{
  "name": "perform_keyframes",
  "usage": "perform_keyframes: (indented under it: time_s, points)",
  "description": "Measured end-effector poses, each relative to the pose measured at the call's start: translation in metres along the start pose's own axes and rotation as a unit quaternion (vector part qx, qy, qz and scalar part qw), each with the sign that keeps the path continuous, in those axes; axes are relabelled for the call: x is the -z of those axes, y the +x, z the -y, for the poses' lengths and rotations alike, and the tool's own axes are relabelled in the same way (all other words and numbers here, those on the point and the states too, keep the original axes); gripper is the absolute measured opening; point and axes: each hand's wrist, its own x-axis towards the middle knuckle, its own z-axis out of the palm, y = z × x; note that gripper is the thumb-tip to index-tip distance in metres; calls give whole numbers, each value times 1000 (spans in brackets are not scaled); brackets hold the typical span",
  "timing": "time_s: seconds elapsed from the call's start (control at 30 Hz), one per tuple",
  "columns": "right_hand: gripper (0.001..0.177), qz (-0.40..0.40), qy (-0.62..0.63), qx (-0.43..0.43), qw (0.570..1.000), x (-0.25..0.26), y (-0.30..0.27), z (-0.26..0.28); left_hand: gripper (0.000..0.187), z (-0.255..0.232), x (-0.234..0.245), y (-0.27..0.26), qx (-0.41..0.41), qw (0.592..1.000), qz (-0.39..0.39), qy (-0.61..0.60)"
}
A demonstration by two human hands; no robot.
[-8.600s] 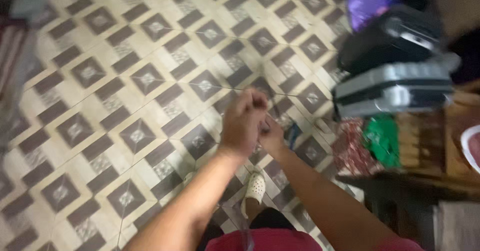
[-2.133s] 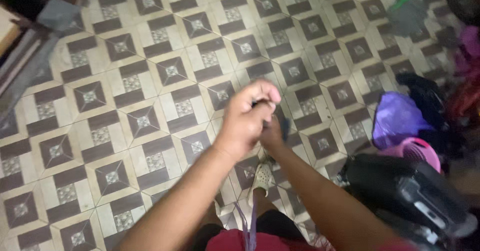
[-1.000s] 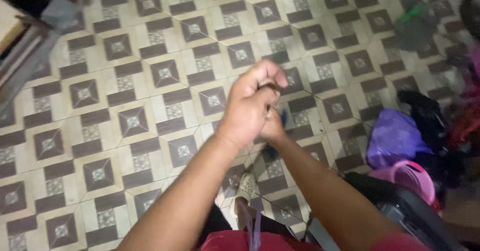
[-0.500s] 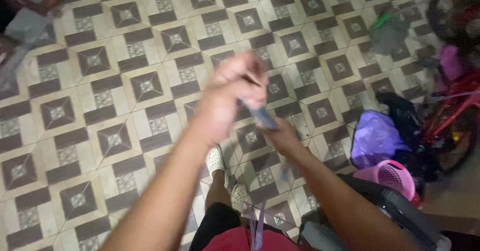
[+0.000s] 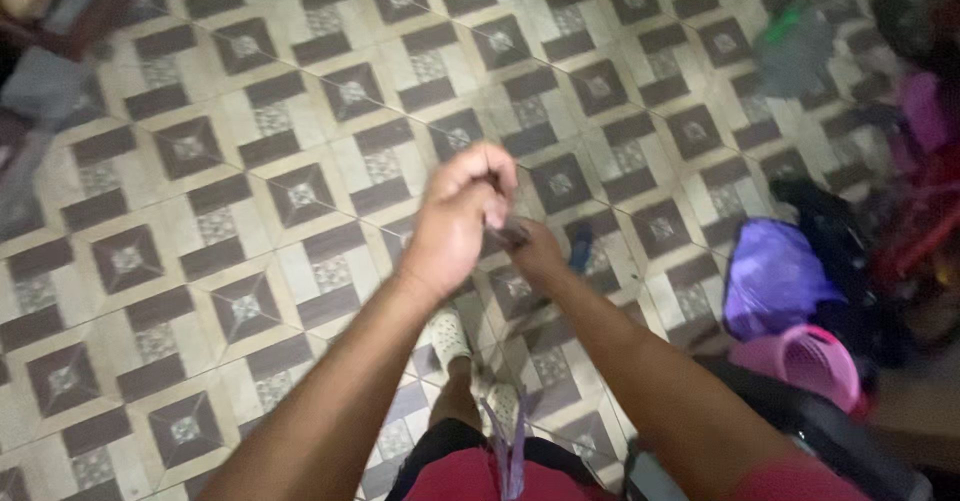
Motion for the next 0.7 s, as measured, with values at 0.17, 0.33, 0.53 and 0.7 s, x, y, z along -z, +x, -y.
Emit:
perform_keyframes:
  time_s: [0.17,0.33,0.53,0.7]
  points:
    - [17,106,93,172,975,-82,48,124,15,-109,38,13,-79,996,26,32]
    - [19,83,-23,52,995,-92,50,181,15,-155,69,21,-128,991,-11,29]
    - [29,-11,-98,-88,991,29,4,139,11,-83,43,52,-37,992,75,-89]
    - [61,-52,-192,-145,969,167,-41,21,56,34,-65,56,254,953,164,-19]
